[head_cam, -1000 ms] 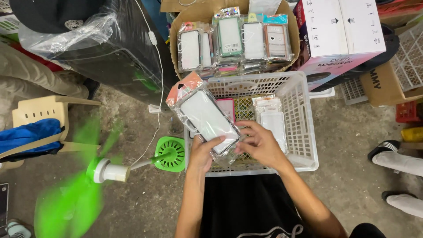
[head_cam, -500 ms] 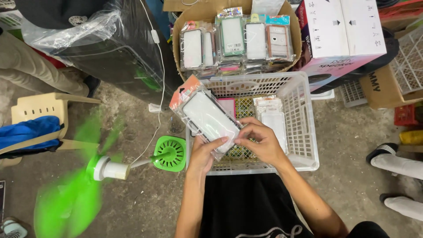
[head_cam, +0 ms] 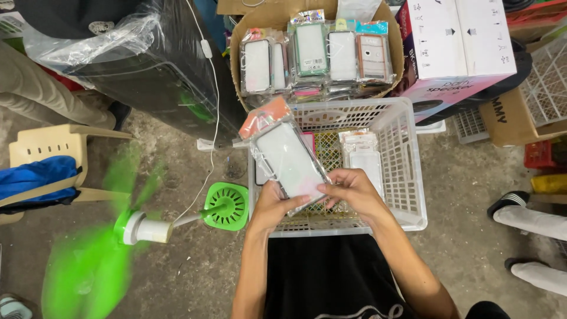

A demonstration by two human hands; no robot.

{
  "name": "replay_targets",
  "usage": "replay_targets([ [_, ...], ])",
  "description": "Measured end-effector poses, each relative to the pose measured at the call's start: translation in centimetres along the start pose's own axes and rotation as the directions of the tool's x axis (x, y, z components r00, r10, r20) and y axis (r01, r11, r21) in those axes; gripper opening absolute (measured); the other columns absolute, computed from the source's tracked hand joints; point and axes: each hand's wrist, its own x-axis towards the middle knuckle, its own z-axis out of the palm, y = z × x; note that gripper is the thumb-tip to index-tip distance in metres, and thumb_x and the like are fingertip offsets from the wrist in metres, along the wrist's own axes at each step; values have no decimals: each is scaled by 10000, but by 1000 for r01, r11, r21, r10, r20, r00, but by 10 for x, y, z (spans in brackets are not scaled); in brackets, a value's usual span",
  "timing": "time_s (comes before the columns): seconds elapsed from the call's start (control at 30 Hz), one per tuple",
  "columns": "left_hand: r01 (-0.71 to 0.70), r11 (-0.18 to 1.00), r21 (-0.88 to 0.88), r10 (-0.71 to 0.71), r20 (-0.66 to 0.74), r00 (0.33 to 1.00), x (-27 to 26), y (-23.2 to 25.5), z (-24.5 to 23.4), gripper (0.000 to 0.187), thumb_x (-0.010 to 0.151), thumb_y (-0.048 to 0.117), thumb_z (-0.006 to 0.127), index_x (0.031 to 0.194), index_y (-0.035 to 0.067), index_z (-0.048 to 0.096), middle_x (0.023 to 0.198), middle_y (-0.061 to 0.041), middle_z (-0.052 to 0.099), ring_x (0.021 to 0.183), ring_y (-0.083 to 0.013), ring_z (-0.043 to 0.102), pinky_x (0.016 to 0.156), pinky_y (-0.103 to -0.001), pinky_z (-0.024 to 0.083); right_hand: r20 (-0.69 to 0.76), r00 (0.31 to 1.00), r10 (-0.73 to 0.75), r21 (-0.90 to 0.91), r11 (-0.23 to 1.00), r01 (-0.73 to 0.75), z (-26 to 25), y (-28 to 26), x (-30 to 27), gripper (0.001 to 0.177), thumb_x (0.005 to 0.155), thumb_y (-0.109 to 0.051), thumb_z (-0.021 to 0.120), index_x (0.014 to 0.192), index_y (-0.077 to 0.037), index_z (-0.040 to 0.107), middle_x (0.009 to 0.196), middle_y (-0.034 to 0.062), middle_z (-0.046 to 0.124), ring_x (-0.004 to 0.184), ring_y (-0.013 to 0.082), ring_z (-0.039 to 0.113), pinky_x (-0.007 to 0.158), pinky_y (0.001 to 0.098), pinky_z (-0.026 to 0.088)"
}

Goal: Sorting and inspecting mobile phone cases and screen protectors in a stockroom area.

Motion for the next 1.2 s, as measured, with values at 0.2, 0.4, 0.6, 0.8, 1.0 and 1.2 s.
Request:
replay_targets([
  [0.2,155,983,101,-171,171,970,5,-11,-10,478,824,-17,790,1250,-48,576,967,-68,762,774,-85,689,647,-249,557,-43,998,-38,43,998,40,-34,37,1,110,883,-12,781,950,68,747,807,136,743,650,199,720,501,304,544],
  [0.4,145,980,136,-162,126,979,14,-23,-12,476,849,-61,784,1275,-52,573,955,-113,761,766,-123,697,638,-272,565,21,999,33,-50,998,-32,-9,-12,-13,153,902,-101,673,1021,-12,709,851,57,766,648,133,757,514,272,585],
  [0.6,255,964,-76,-266,-219,939,8,-9,-28,429,939,126,664,1353,55,582,897,-186,802,759,-232,794,667,-334,640,-214,973,-91,-191,980,50,-28,-19,30,162,964,-112,665,1012,34,716,783,126,754,577,152,701,493,298,570],
  [0.8,239,969,-60,-241,-430,870,-32,-31,-81,410,946,216,650,1326,63,638,828,-203,780,682,-240,758,611,-352,619,-330,886,-325,-240,937,255,-48,-67,183,167,970,-60,672,909,88,623,793,123,684,657,193,762,435,327,565],
  [1.0,290,940,-179,-341,-503,794,-69,-37,-87,419,947,264,631,1310,54,625,781,-185,766,650,-243,740,618,-345,612,-360,825,-436,-649,752,114,-39,-72,316,260,958,-78,680,829,132,595,745,253,708,711,323,793,570,417,598],
  [1.2,306,905,-296,-420,-507,752,-81,-68,-98,417,956,254,621,1325,58,613,767,-180,765,625,-231,735,594,-330,590,-240,809,-537,-909,417,6,-17,-47,378,159,823,-33,679,857,123,674,897,377,673,868,523,684,769,536,572],
])
